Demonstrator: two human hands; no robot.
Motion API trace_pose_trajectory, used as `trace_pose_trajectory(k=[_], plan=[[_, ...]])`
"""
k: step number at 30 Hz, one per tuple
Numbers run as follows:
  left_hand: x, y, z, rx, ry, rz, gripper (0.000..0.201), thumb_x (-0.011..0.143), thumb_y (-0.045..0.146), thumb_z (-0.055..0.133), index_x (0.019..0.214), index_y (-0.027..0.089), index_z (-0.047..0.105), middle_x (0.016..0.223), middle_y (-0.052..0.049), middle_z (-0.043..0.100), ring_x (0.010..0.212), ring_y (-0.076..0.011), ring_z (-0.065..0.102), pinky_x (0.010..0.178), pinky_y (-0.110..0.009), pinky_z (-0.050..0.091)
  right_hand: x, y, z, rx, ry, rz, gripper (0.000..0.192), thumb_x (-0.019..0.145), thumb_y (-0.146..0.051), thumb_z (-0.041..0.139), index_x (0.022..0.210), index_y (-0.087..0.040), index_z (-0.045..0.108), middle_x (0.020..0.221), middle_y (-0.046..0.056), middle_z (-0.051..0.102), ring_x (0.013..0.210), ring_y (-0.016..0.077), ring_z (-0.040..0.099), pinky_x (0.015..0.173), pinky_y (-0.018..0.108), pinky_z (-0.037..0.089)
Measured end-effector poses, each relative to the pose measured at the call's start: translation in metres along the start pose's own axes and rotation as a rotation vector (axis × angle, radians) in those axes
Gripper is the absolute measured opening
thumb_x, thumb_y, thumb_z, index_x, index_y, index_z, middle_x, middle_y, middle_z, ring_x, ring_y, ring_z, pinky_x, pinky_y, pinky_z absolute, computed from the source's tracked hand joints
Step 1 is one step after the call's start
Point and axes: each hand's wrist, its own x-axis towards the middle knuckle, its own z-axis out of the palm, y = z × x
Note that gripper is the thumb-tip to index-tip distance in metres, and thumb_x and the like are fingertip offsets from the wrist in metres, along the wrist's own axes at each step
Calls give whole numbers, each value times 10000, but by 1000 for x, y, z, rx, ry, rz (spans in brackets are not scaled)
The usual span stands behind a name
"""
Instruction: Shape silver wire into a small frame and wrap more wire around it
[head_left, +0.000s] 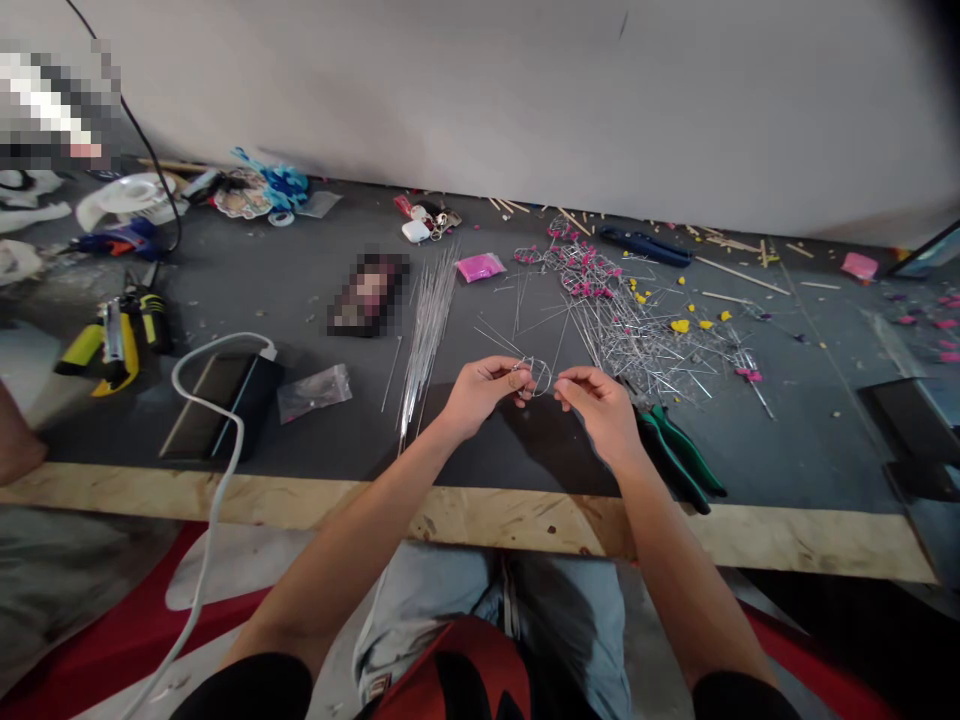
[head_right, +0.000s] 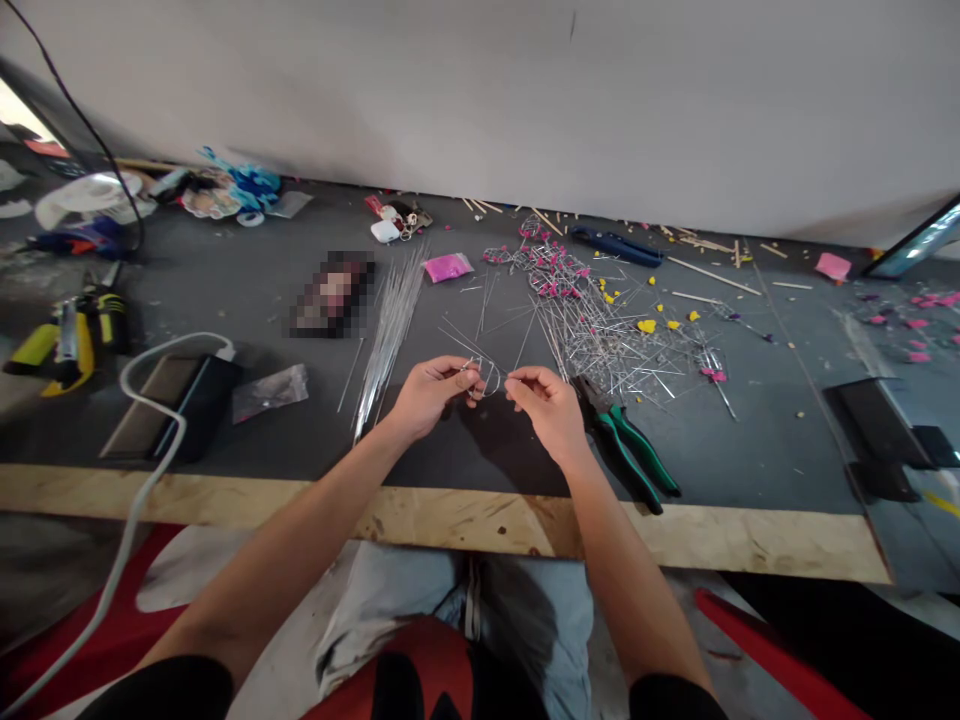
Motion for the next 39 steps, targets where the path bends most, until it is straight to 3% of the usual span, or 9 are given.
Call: trace_pose_trajectory(k=[7,17,23,27,31,39], plan=[[-5,-2,7,22,-11,-3,430,664,355,734,1008,116,637,620,-16,663,518,-133,631,504,-268,539,-3,0,6,60,16,-4,203,723,-370,686,823,-201,637,682,-8,638,601,119,564,613,281,455],[-9,-6,12,7,-38,-7,392,685,350,721,996,122,649,640,-24,676,553,-149,649,563,-306,558,-2,2,8,150,40,23,185,686,-341,722,796,-202,670,662,-14,629,579,110,532,586,280,437],[-8,-10,13,91,74,194,337,684,278,719,999,174,662,874,-36,700,753,-119,638,736,-280,523,-1,2,8,128,49,34,199,688,-365,717,789,-200,669,623,-14,614,568,112,535,554,270,437],[-7,-10,12,128,182,189,274,680,288,717,914,155,664,842,-42,697,682,-106,610,629,-239,505,-2,2,7,66,61,16,206,691,-375,711,792,-200,672,636,-9,624,568,112,542,568,275,449],[-7,-8,12,105,160,122,293,670,288,725,901,129,641,781,-32,682,550,-82,580,569,-241,504,-2,5,8,30,109,8,228,674,-377,725,811,-199,682,625,-11,628,555,111,547,565,274,449],[-9,-6,14,225,202,131,236,703,279,686,863,124,607,697,-21,659,532,-94,605,543,-231,508,-4,4,11,-2,106,-4,215,686,-367,724,826,-207,697,632,-6,644,575,116,566,578,272,471]])
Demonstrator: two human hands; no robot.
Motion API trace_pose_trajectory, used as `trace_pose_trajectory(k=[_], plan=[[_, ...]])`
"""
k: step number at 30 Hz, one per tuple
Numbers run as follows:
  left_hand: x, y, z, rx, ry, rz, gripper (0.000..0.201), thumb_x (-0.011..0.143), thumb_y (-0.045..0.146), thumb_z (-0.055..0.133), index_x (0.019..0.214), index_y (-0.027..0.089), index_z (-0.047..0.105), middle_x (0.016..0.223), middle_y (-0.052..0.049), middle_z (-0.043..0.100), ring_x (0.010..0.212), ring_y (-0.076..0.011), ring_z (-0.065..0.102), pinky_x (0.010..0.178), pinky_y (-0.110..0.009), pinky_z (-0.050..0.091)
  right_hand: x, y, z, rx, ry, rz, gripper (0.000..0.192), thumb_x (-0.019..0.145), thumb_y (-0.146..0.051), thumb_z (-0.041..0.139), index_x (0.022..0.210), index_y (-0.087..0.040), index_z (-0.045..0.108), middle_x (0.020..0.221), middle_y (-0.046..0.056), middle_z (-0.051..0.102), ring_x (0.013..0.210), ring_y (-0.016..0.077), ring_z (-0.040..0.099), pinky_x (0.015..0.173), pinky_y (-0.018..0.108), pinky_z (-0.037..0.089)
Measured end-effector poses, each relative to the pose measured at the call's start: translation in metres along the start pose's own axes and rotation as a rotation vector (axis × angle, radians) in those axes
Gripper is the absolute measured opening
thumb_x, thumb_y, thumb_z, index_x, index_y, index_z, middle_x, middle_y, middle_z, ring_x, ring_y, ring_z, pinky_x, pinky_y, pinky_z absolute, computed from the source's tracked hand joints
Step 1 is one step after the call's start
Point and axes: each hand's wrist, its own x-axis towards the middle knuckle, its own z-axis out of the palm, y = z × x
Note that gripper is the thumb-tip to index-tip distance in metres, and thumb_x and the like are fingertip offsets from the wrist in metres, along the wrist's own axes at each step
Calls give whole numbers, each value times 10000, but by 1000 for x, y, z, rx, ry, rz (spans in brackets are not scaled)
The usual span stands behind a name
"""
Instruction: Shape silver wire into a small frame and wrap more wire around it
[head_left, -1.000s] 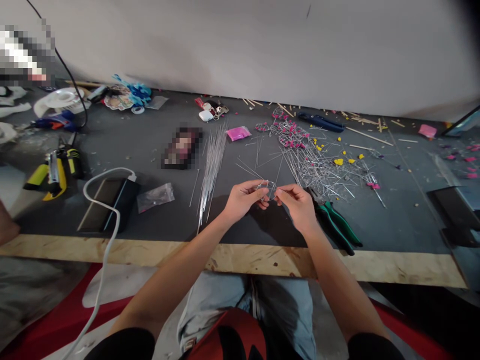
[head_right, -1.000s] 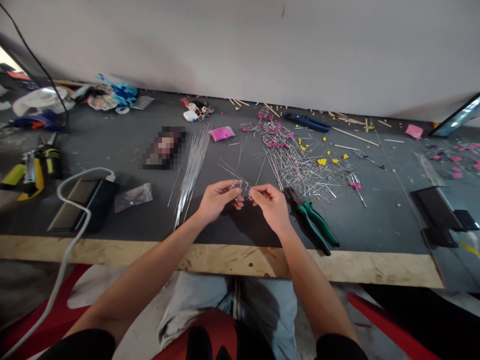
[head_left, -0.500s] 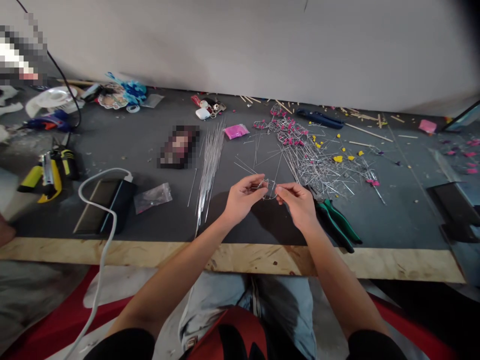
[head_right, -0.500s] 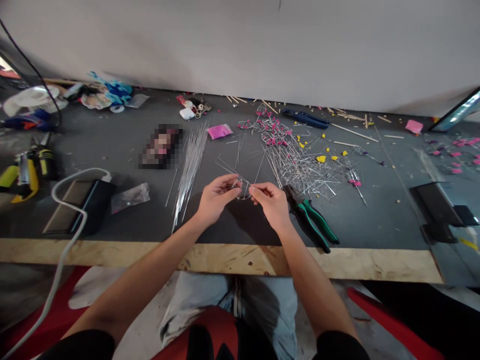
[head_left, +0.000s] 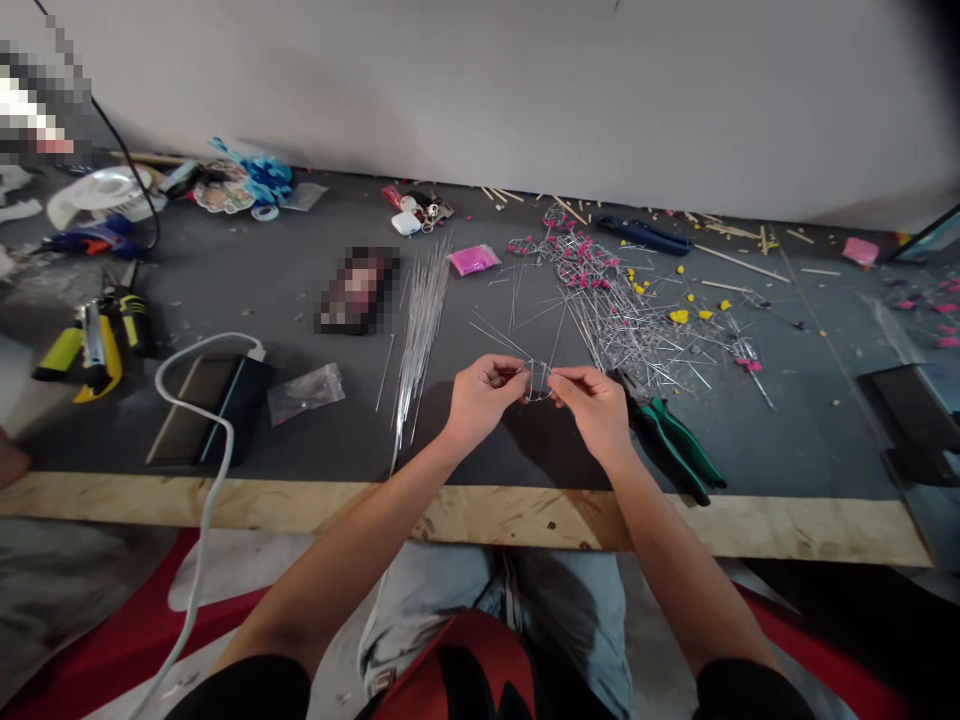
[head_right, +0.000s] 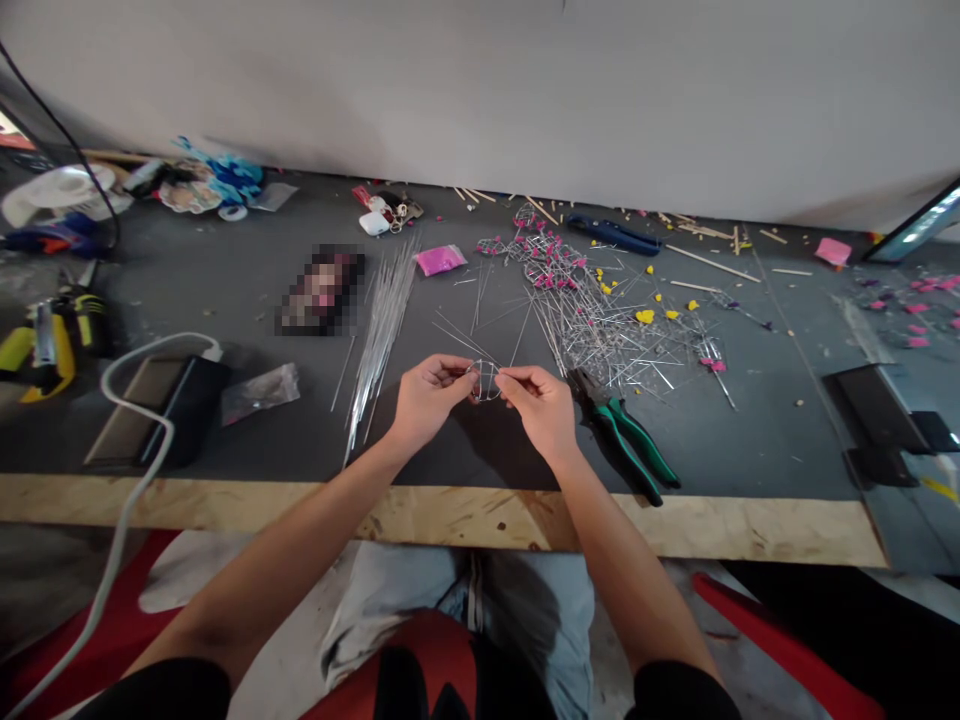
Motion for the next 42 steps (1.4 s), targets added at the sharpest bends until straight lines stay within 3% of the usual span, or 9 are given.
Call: trace_pose_trajectory(k=[12,17,26,30,37,42], plan=[[-3,-8,1,8,62,110,184,711,260,683,836,143,616,681,0,648,564,-95,629,558,-208,521,-3,6,11,127,58,-13,219,683,-371,718,806,-194,680,629,-17,642,558,108,563,558,261,461],[-3,-5,2,-136,5,71,245,729,237,663,944,143,594,848,-53,693,649,-124,659,549,-229,546,0,12,13,243,77,22,199,686,-364,715,789,-200,669,644,-22,638,541,95,540,541,251,440],[0,-5,0,-268,-170,-23,267,784,323,632,957,122,602,881,-85,703,726,-160,681,671,-309,583,3,4,7,372,75,77,188,678,-332,734,767,-188,653,671,-22,632,569,95,571,517,237,467],[-1,-7,0,-154,-141,34,251,797,338,617,942,133,630,821,-57,702,691,-152,681,689,-314,581,4,3,7,415,66,98,182,687,-326,729,759,-186,637,654,-27,619,571,104,592,476,224,467],[-4,-3,-6,342,-27,326,170,846,295,555,923,194,668,783,-17,710,677,-113,664,685,-236,529,2,6,9,356,66,44,172,710,-320,714,773,-179,638,639,-25,619,548,100,583,455,217,457],[-3,-3,-8,426,-18,394,163,872,301,512,894,190,629,742,0,688,638,-96,636,626,-206,496,1,8,10,358,23,27,146,729,-312,700,781,-185,652,639,-25,622,539,96,574,466,222,465]])
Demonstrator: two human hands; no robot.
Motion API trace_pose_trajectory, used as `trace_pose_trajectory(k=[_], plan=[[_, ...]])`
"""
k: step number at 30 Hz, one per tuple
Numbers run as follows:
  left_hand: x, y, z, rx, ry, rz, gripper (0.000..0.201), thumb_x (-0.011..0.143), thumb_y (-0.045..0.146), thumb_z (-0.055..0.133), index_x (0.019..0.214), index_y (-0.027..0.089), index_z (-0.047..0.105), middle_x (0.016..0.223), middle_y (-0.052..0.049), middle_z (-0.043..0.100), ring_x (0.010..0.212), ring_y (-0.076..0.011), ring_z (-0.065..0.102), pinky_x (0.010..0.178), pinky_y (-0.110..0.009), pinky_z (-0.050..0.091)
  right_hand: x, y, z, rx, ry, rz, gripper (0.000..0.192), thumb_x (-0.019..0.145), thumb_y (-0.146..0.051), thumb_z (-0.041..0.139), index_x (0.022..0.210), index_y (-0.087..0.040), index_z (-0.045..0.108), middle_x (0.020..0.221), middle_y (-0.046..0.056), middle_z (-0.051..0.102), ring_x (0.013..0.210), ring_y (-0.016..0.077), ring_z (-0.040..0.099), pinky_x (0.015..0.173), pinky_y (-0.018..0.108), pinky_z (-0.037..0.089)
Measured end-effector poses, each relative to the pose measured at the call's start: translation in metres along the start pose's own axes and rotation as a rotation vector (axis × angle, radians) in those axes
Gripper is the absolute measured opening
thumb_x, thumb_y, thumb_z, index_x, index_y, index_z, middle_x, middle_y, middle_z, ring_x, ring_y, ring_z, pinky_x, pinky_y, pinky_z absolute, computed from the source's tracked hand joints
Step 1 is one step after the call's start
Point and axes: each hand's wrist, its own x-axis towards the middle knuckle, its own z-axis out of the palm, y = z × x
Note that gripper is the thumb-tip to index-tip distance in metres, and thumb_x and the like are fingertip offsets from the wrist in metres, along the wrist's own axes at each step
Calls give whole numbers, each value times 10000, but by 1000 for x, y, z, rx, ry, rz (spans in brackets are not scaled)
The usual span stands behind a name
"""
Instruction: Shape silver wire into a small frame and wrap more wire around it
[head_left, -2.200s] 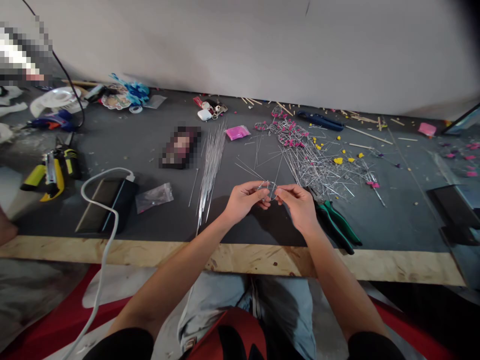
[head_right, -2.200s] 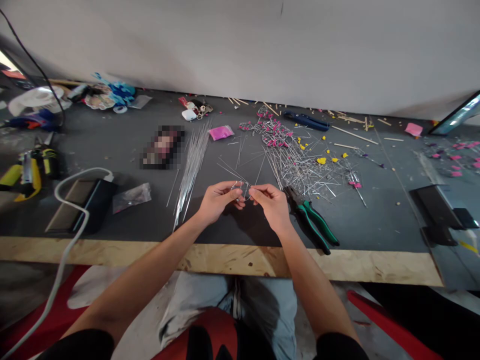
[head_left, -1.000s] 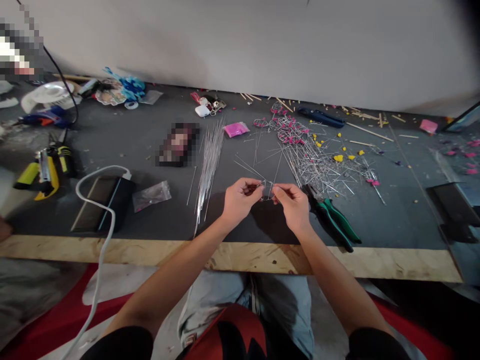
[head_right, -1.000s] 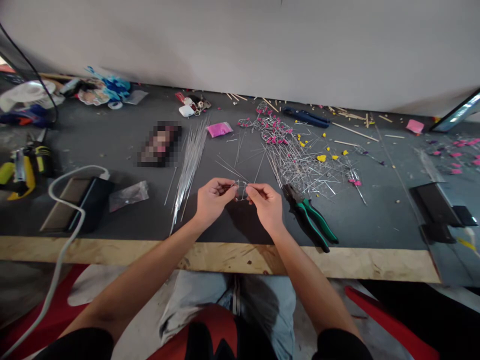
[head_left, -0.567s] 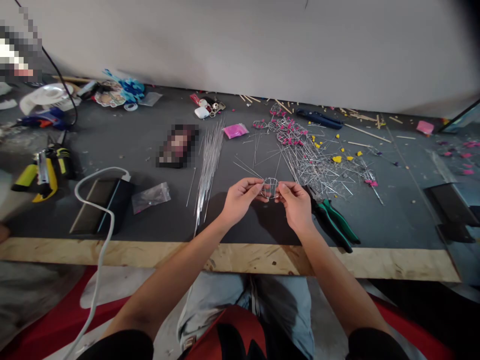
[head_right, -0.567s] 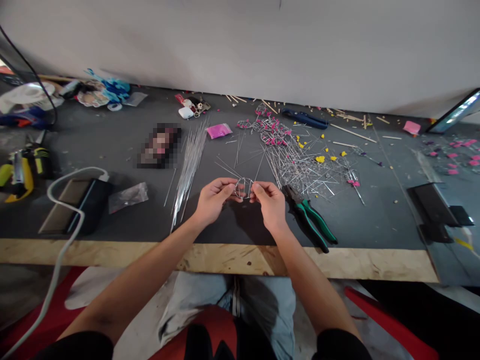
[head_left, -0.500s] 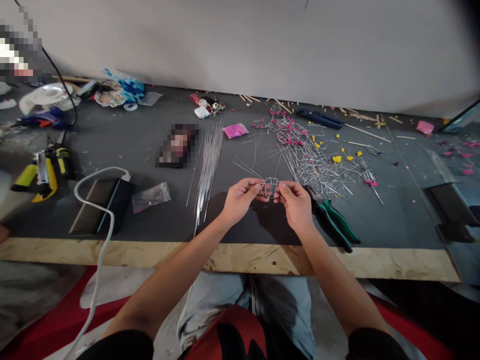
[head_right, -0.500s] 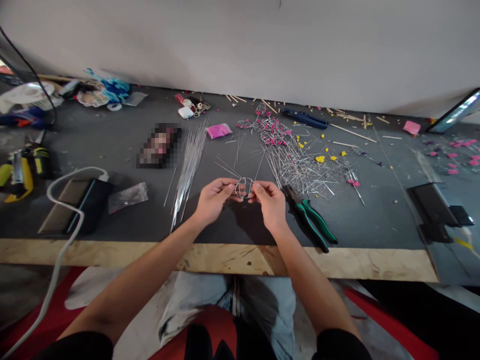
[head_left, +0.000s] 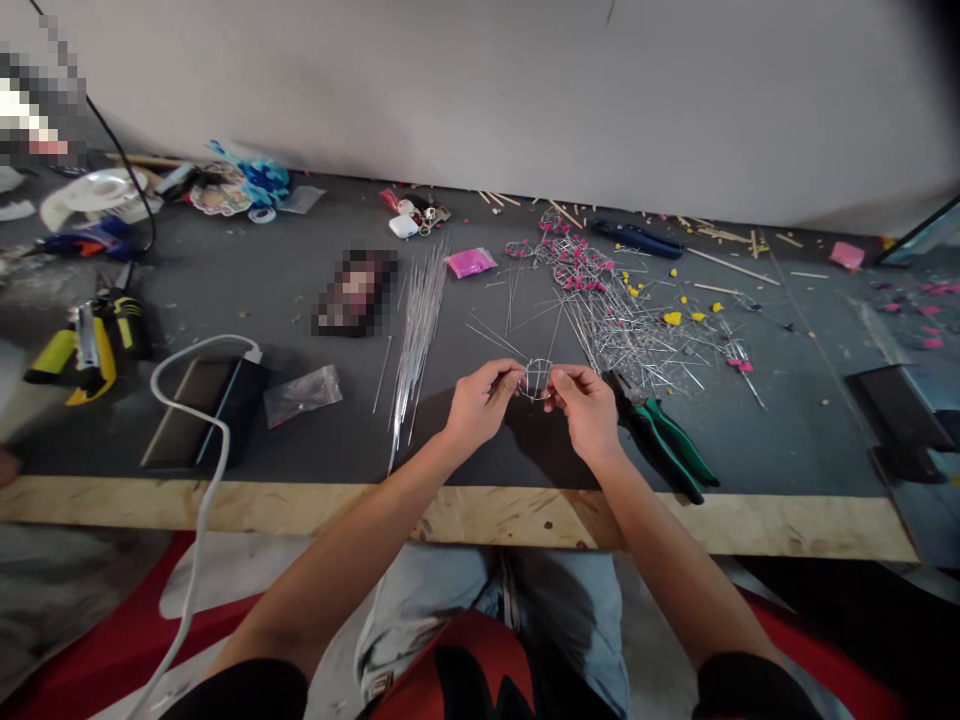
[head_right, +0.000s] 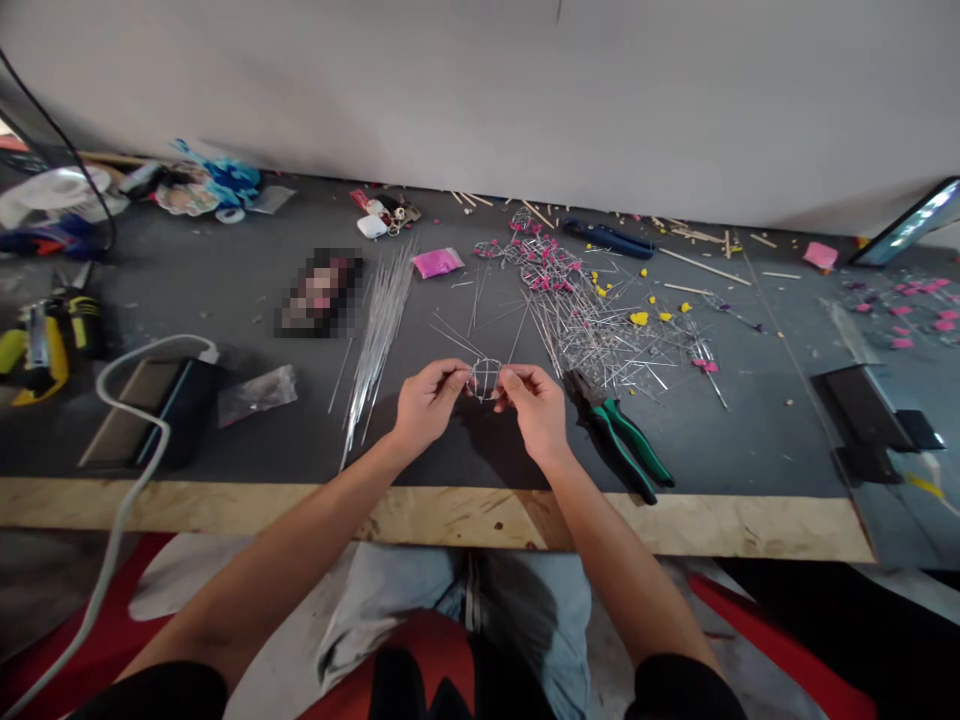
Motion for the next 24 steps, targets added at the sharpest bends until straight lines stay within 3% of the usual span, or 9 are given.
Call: trace_pose_trajectory(k=[9,12,17,24], plan=[[-1,1,-2,44,-23,72,168,894,299,468,848,180,578,714,-3,645,635,-87,581,648,-218,460,-1,1,1,-57,-32,3,175,721,-360,693,782,-205,641,613,-36,612,548,106,562,482,240,466],[0,3,2,-143,-16,-38,202,887,341,474,823,175,570,715,-8,641,660,-102,599,662,-237,479,-2,-1,2,-96,-15,-27,187,721,-369,690,793,-201,649,621,-30,621,552,108,563,508,248,475],[1,4,12,-624,-87,-347,272,777,403,621,915,169,609,767,-28,664,675,-146,631,571,-267,522,-4,-3,3,-186,35,-82,185,723,-366,688,815,-206,672,671,-18,658,588,121,586,568,270,500],[5,4,12,-794,-78,-513,240,699,355,709,822,154,666,714,-22,669,623,-137,622,532,-257,511,-3,-2,3,-86,-5,16,194,708,-370,704,809,-206,682,710,-8,678,627,131,612,586,279,517]])
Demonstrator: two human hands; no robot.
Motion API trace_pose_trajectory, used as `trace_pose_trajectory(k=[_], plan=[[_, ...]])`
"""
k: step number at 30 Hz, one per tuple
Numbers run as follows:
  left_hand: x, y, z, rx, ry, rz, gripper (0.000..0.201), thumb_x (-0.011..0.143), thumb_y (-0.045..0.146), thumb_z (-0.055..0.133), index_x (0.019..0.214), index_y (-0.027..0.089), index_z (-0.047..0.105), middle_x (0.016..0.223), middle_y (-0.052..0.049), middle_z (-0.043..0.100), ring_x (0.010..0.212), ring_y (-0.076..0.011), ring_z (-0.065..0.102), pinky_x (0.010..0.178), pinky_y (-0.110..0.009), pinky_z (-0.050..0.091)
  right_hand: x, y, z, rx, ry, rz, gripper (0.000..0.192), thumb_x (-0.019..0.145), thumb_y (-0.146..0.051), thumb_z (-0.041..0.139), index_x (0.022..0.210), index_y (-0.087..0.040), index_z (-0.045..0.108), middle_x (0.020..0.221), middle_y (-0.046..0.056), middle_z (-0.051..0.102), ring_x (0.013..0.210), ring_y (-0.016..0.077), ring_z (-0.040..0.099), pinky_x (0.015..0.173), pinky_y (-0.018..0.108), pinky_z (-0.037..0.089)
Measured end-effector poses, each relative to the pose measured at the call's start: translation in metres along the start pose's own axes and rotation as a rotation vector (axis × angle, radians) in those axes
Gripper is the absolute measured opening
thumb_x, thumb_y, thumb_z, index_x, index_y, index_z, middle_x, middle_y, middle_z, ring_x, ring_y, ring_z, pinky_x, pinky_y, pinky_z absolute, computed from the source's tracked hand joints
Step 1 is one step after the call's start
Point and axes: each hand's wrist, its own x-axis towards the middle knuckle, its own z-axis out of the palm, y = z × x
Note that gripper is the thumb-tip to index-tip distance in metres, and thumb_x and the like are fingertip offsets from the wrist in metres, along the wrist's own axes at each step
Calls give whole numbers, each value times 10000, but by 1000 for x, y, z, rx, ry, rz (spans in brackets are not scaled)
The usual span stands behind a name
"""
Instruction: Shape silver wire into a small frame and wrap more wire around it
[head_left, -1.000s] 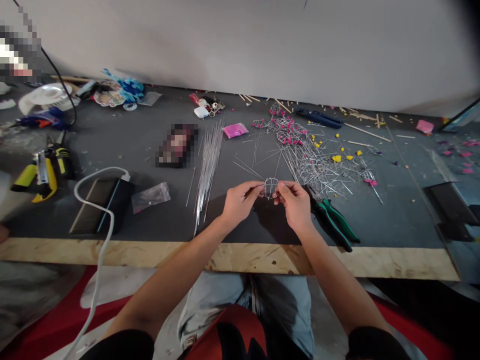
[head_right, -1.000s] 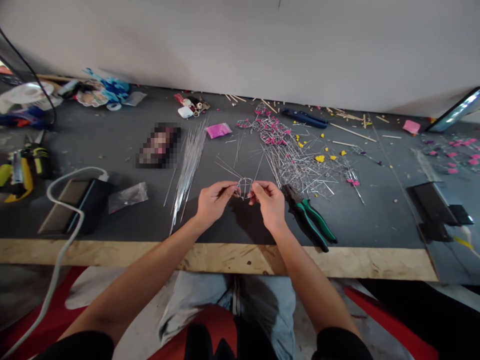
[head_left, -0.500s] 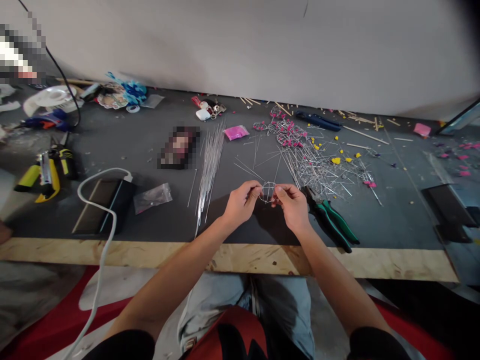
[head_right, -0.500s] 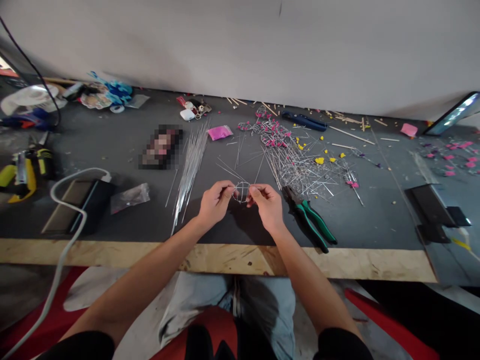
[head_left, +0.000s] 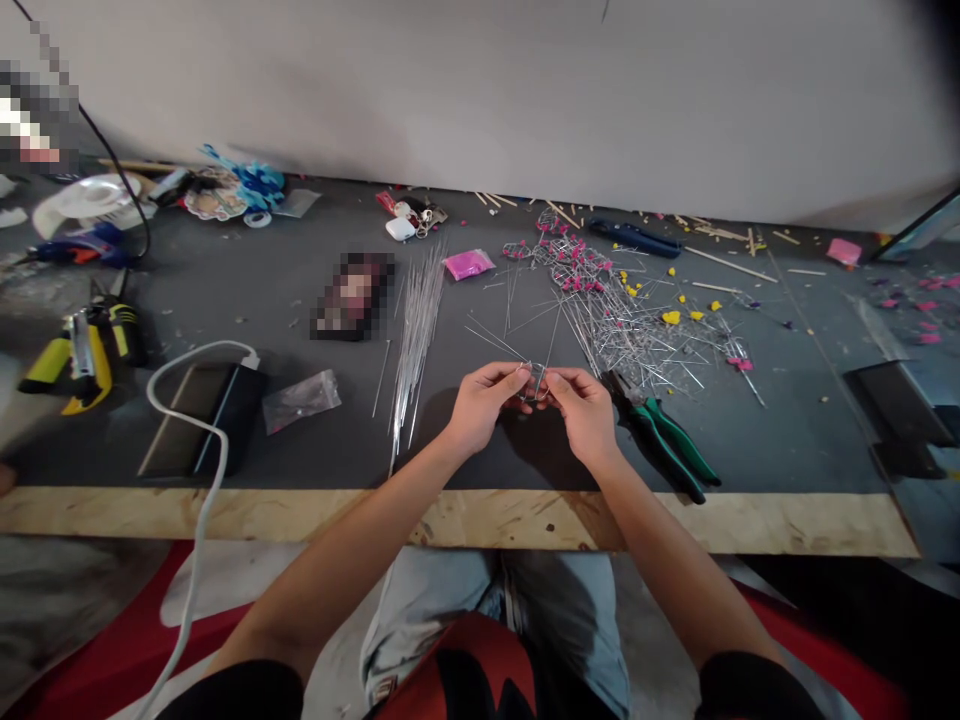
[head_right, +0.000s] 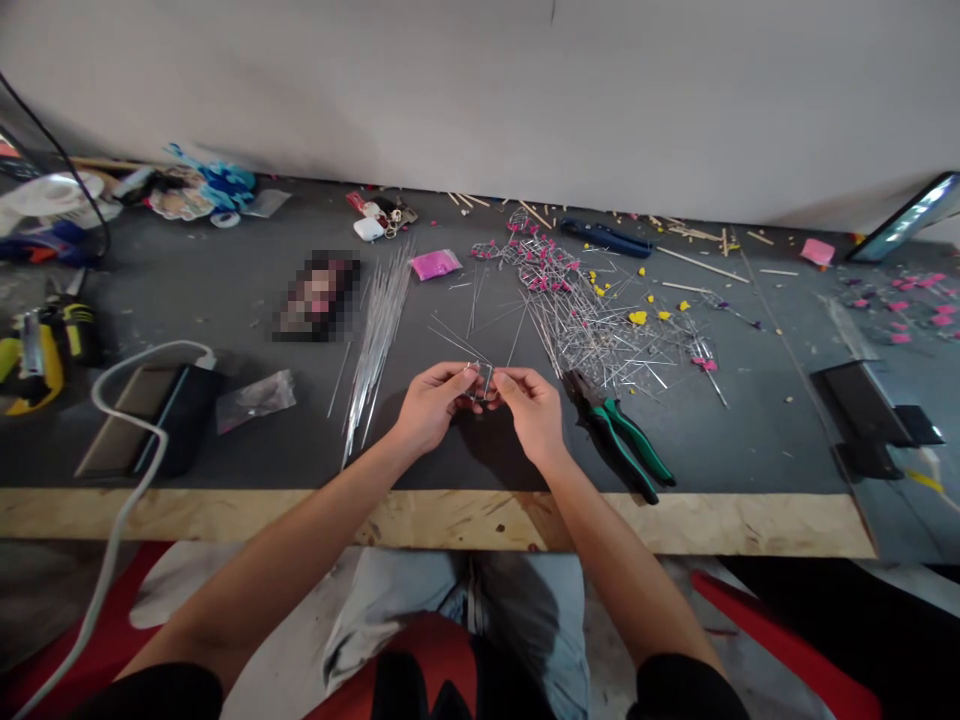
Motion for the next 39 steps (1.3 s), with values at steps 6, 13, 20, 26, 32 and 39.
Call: trace_pose_trajectory(k=[6,13,20,26,32,39], plan=[[0,1,-1,1,35,5,208,686,328,721,787,158,659,662,4,642,568,-104,588,511,-233,492,3,0,-1,185,-109,126,153,698,-332,727,770,-203,685,692,-14,667,650,115,619,630,268,522],[2,1,-2,-40,42,4,174,680,290,726,785,166,664,670,11,646,567,-93,586,536,-231,493,5,-1,-1,216,-153,186,158,708,-336,718,796,-207,687,733,-6,670,694,118,629,666,270,539],[3,0,-2,-43,51,-21,174,680,293,720,794,172,665,709,1,666,578,-97,587,546,-239,491,5,-1,-2,204,-162,183,152,719,-349,709,775,-211,678,756,-2,671,709,123,633,705,288,550],[3,1,-2,-66,34,-29,178,675,282,727,796,172,657,695,8,662,580,-97,592,543,-236,494,4,0,-2,204,-174,168,153,724,-346,703,786,-208,678,739,-7,675,708,128,641,732,308,553],[4,3,-4,-89,15,-57,181,673,269,730,798,172,641,690,14,655,580,-104,599,522,-236,493,4,-1,-1,185,-148,157,144,720,-336,705,781,-208,682,730,-8,681,699,124,643,698,289,556],[6,3,-4,-123,-17,-72,196,659,279,739,797,168,654,720,2,669,604,-110,608,563,-251,491,2,-3,1,135,-104,123,153,708,-340,714,781,-210,677,729,-6,690,690,137,651,688,311,561]])
